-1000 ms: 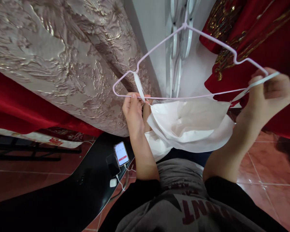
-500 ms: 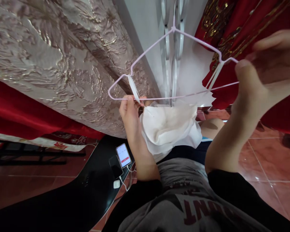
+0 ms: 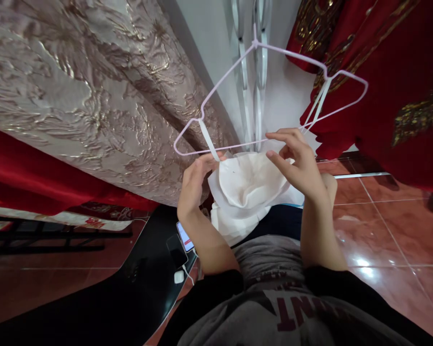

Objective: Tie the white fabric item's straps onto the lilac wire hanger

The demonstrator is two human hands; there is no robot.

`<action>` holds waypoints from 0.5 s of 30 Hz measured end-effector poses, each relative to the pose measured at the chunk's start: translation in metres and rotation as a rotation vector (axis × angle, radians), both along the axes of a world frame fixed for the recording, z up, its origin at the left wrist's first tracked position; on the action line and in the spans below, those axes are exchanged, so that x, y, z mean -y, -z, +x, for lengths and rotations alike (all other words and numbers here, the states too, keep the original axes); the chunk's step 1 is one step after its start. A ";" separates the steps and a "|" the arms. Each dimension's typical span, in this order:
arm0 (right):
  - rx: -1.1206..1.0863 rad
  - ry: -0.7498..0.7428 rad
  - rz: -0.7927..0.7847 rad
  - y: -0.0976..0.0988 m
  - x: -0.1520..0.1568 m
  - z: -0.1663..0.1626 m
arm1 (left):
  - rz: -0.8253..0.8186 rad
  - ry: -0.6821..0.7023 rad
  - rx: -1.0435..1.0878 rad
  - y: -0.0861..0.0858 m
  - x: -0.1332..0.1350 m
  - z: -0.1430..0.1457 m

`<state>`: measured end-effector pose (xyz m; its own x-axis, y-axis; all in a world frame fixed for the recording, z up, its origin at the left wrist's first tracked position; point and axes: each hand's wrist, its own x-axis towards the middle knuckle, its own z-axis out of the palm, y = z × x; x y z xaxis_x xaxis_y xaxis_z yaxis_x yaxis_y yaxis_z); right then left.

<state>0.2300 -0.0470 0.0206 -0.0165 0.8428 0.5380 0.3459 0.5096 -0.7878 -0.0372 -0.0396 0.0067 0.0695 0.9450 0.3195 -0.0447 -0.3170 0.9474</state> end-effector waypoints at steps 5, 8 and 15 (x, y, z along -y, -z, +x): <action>-0.022 0.009 0.011 0.002 0.002 0.000 | 0.076 0.021 0.114 -0.029 0.005 -0.021; 0.000 -0.037 -0.014 -0.001 0.004 0.003 | 0.177 -0.143 0.194 -0.047 -0.007 -0.030; 0.009 -0.107 -0.019 -0.001 0.003 0.010 | 0.235 -0.430 0.229 -0.020 -0.024 -0.034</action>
<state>0.2403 -0.0505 0.0220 -0.1120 0.8458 0.5216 0.2969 0.5294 -0.7947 -0.0711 -0.0159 0.0269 -0.4039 0.7740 0.4876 -0.0611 -0.5547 0.8298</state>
